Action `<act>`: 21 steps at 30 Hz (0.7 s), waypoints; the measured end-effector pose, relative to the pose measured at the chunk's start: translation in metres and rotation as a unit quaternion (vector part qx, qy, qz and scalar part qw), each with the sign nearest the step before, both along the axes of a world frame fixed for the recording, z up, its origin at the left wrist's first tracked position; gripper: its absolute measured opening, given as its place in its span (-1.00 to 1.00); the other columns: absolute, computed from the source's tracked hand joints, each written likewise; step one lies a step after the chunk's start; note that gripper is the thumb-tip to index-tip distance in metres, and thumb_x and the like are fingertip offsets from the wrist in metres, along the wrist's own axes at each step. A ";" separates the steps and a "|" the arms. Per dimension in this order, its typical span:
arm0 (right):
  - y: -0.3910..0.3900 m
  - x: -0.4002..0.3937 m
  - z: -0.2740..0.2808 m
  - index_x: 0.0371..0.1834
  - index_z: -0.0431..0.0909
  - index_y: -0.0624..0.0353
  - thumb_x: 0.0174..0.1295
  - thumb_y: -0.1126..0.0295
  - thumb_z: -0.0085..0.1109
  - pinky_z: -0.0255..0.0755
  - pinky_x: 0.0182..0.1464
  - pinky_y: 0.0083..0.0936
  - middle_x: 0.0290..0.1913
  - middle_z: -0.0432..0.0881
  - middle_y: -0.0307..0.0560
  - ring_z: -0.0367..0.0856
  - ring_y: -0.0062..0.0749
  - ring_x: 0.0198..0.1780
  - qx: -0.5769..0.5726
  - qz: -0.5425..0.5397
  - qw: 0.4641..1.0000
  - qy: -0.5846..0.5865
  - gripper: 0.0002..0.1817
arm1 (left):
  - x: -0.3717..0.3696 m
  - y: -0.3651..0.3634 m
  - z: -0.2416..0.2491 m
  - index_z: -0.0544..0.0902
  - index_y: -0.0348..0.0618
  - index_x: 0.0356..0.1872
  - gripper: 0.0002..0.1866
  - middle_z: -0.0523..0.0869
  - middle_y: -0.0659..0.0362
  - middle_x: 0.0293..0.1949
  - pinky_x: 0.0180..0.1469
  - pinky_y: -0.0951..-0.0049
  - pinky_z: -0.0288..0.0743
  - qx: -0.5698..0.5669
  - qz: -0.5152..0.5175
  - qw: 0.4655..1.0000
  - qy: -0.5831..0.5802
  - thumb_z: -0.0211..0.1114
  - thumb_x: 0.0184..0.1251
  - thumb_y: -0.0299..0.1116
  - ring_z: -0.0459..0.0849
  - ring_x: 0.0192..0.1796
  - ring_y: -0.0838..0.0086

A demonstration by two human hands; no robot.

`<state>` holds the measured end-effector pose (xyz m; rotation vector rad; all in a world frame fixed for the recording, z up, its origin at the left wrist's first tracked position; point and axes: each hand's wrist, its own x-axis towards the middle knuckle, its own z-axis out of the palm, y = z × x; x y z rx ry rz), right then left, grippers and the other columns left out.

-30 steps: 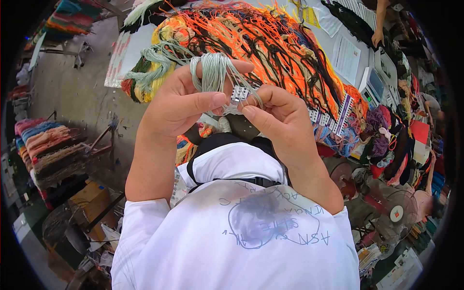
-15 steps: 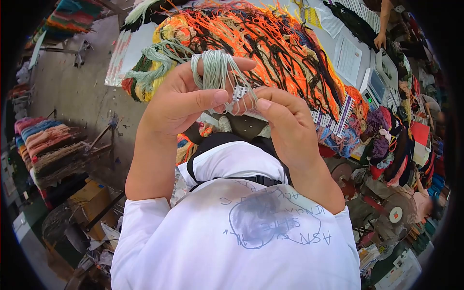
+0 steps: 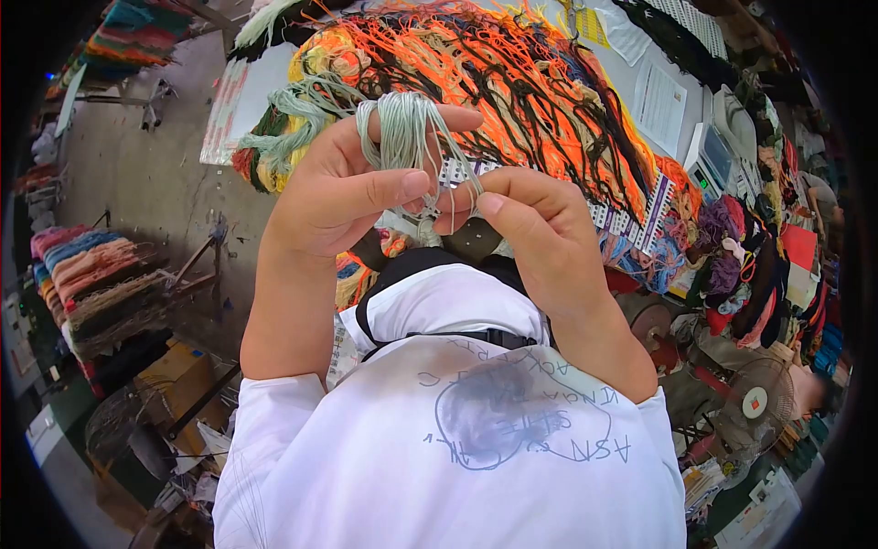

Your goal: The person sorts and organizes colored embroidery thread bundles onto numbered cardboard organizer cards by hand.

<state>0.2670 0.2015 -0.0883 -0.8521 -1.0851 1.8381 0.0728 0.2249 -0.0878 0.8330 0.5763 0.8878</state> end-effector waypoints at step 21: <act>-0.005 -0.001 0.005 -0.27 0.56 0.42 0.23 0.50 -0.03 0.47 -0.21 -0.63 -0.34 0.65 -0.05 0.60 -0.56 -0.28 -0.022 0.000 1.000 -0.013 -0.80 | -0.001 -0.006 0.004 0.28 -0.46 0.23 -0.37 0.58 0.17 -0.33 -0.15 0.38 0.57 0.007 0.005 1.000 0.007 0.28 0.12 -0.46 0.66 -0.20 0.42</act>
